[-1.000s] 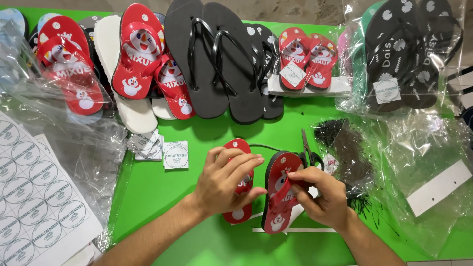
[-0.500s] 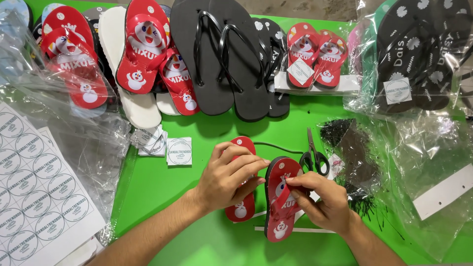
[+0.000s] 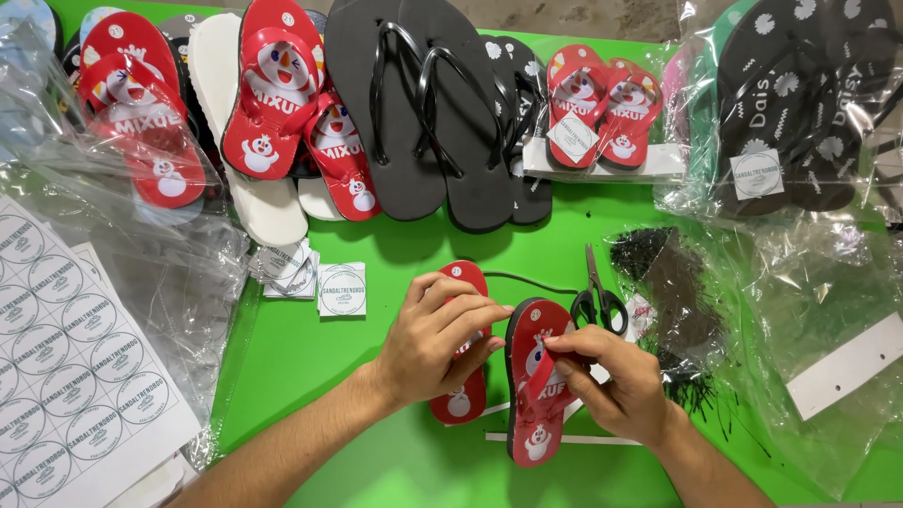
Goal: The person prepares a pair of red flip-flops by trimming a black strap with shears, attaching a small sticker by hand, and placing the pair into a clear plastic bag.
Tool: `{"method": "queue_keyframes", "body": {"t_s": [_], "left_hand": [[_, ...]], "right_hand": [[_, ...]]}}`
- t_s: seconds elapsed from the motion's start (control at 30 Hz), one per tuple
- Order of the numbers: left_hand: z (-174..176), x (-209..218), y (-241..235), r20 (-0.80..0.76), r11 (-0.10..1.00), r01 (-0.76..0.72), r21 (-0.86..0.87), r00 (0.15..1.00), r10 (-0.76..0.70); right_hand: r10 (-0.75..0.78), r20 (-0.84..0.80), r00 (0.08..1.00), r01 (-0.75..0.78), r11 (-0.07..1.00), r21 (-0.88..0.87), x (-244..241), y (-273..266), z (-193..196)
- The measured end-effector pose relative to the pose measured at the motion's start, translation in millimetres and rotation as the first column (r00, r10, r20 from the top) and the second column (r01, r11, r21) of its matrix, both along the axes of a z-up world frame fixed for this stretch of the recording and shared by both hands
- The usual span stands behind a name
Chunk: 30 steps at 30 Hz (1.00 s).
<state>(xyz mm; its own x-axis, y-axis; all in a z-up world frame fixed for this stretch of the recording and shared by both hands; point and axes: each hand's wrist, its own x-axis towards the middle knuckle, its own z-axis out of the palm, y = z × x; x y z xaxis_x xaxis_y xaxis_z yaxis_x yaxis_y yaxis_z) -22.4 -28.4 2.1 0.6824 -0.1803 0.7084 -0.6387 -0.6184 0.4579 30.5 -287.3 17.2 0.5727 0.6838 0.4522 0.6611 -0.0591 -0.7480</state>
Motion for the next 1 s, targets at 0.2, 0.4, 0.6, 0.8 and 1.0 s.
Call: {"method": "queue_keyframes", "body": {"t_s": [0.2,0.4,0.6,0.8,1.0], "left_hand": [[2,-3,-3,-0.026,1.000,0.013,0.009,1.000,-0.012],[-2,-11,-12,-0.068,0.957,0.282,-0.060,0.956,-0.286],[10,-14,-6,-0.223,0.859,0.463,-0.219,0.833,-0.506],[30,-14,-3,-0.335,0.634,0.457,-0.624,0.576,-0.745],[22,-17,-7,-0.372,0.507,0.185,-0.842,0.480,-0.794]], "right_hand": [[0.016,-0.085,0.996,-0.013,0.999,0.037,1,-3,-7],[0.033,-0.291,0.956,0.023,0.983,0.184,-1,-6,-17],[0.159,-0.486,0.859,0.007,0.947,0.322,-6,0,-9],[0.259,-0.524,0.811,-0.095,0.943,0.319,-5,1,16],[0.043,-0.203,0.978,-0.048,0.999,-0.022,0,-5,41]]}}
